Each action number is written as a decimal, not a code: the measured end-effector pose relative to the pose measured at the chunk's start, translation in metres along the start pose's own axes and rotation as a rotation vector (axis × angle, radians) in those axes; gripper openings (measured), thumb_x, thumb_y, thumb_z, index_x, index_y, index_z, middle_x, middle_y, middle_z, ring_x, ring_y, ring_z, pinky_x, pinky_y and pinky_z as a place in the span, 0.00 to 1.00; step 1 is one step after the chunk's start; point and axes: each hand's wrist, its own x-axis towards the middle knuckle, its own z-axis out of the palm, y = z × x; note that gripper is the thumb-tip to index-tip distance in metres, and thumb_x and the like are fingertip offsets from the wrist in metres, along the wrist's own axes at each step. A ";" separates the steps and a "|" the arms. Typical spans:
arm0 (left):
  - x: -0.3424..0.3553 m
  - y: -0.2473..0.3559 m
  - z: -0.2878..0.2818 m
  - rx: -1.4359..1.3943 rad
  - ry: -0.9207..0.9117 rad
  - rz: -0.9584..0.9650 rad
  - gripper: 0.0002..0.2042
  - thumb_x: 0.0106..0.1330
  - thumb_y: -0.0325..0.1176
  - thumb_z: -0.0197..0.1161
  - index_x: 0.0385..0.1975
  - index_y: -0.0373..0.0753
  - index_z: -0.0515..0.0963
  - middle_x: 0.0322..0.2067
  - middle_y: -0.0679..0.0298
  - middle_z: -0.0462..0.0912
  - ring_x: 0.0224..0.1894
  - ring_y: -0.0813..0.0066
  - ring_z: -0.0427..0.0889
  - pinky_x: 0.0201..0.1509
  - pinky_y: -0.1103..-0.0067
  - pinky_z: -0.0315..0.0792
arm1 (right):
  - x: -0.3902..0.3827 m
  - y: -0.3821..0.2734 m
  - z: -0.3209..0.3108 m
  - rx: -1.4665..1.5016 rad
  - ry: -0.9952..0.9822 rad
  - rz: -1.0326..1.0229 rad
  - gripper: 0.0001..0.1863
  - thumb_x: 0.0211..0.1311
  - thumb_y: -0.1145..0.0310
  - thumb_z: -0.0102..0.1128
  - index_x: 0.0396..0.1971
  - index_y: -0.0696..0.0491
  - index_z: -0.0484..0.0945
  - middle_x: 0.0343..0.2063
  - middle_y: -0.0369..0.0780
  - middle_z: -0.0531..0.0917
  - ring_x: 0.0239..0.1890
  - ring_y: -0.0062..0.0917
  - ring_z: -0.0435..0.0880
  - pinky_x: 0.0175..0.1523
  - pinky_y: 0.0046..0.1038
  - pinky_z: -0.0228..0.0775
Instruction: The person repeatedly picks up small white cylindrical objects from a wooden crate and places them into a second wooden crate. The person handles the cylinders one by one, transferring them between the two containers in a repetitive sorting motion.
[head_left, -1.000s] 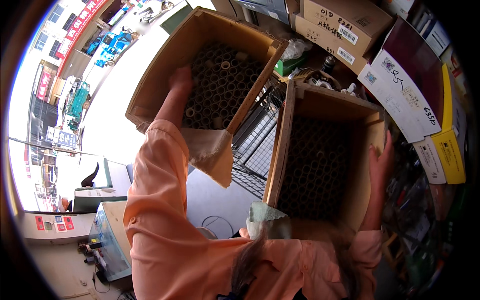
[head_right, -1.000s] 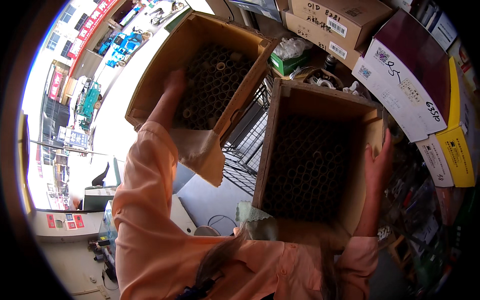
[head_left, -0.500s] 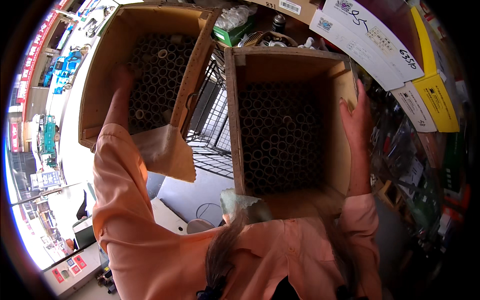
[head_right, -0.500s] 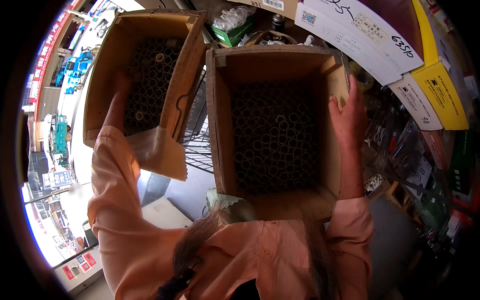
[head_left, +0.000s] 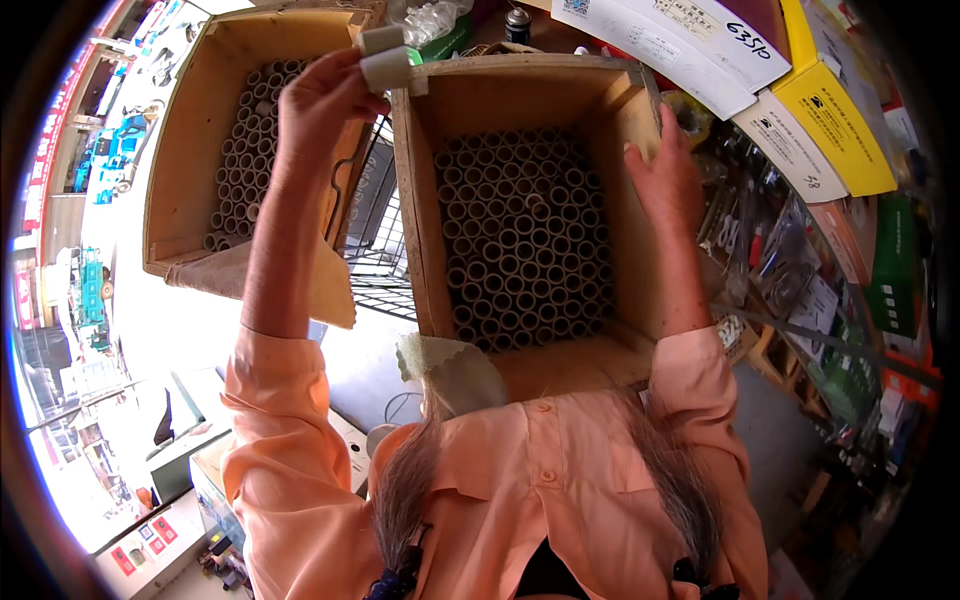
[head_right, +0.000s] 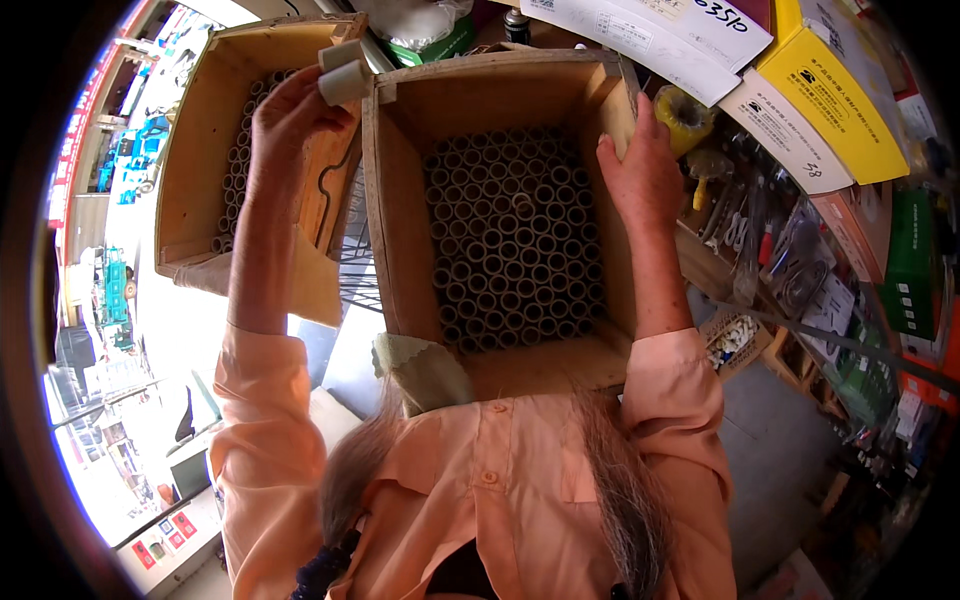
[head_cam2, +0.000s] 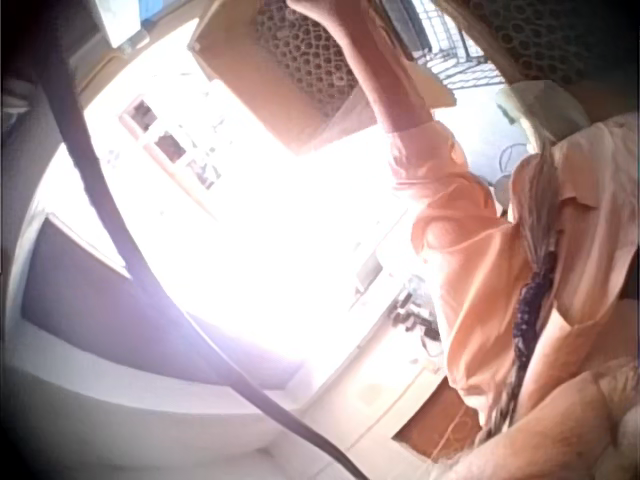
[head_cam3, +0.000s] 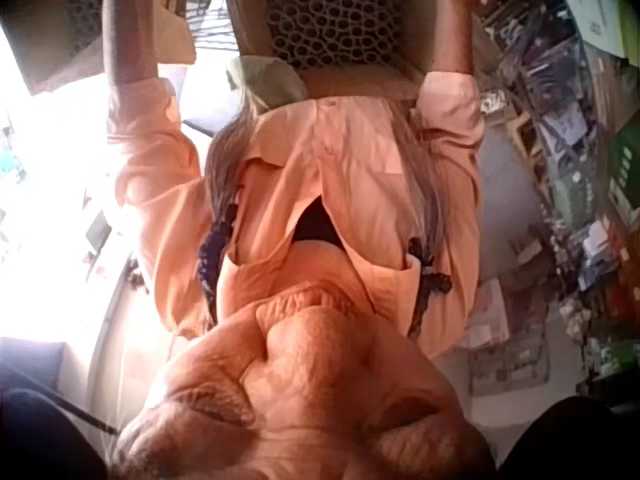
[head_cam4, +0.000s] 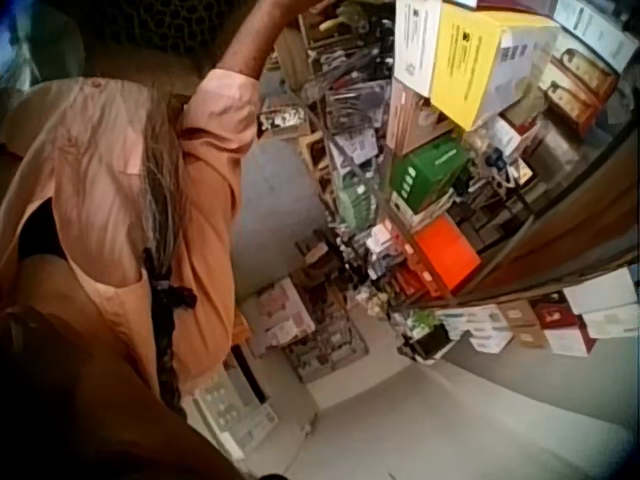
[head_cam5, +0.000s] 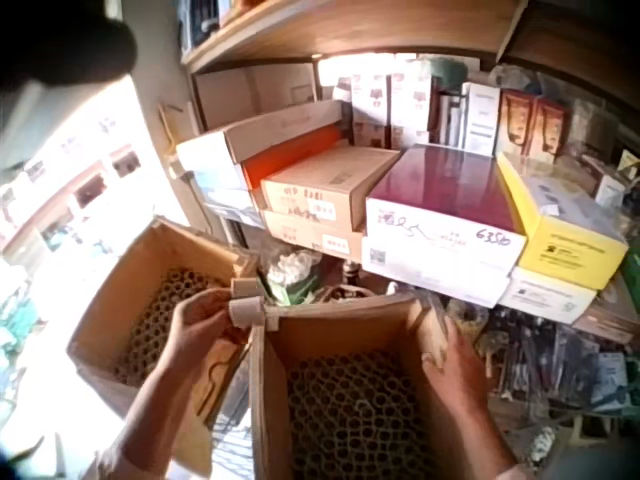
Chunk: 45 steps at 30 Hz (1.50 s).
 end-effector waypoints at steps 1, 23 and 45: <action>-0.018 0.010 0.026 -0.090 -0.036 -0.040 0.14 0.61 0.27 0.61 0.46 0.33 0.76 0.33 0.56 0.83 0.27 0.76 0.83 0.30 0.83 0.79 | -0.002 -0.002 -0.003 -0.005 -0.021 0.025 0.34 0.55 0.59 0.57 0.62 0.48 0.57 0.52 0.45 0.71 0.51 0.41 0.74 0.50 0.41 0.70; -0.080 -0.039 0.112 -0.366 -0.045 -0.338 0.12 0.64 0.28 0.54 0.47 0.35 0.74 0.31 0.60 0.83 0.23 0.75 0.82 0.27 0.81 0.78 | -0.005 0.016 0.001 0.092 0.077 -0.102 0.34 0.52 0.61 0.60 0.60 0.53 0.59 0.53 0.48 0.70 0.54 0.41 0.71 0.54 0.39 0.67; -0.080 -0.044 0.119 -0.021 -0.286 -0.351 0.14 0.62 0.31 0.59 0.46 0.34 0.74 0.31 0.66 0.81 0.26 0.82 0.79 0.30 0.85 0.74 | -0.031 -0.010 0.016 0.610 -0.195 -0.525 0.17 0.60 0.63 0.57 0.48 0.51 0.74 0.41 0.42 0.81 0.44 0.37 0.79 0.48 0.33 0.72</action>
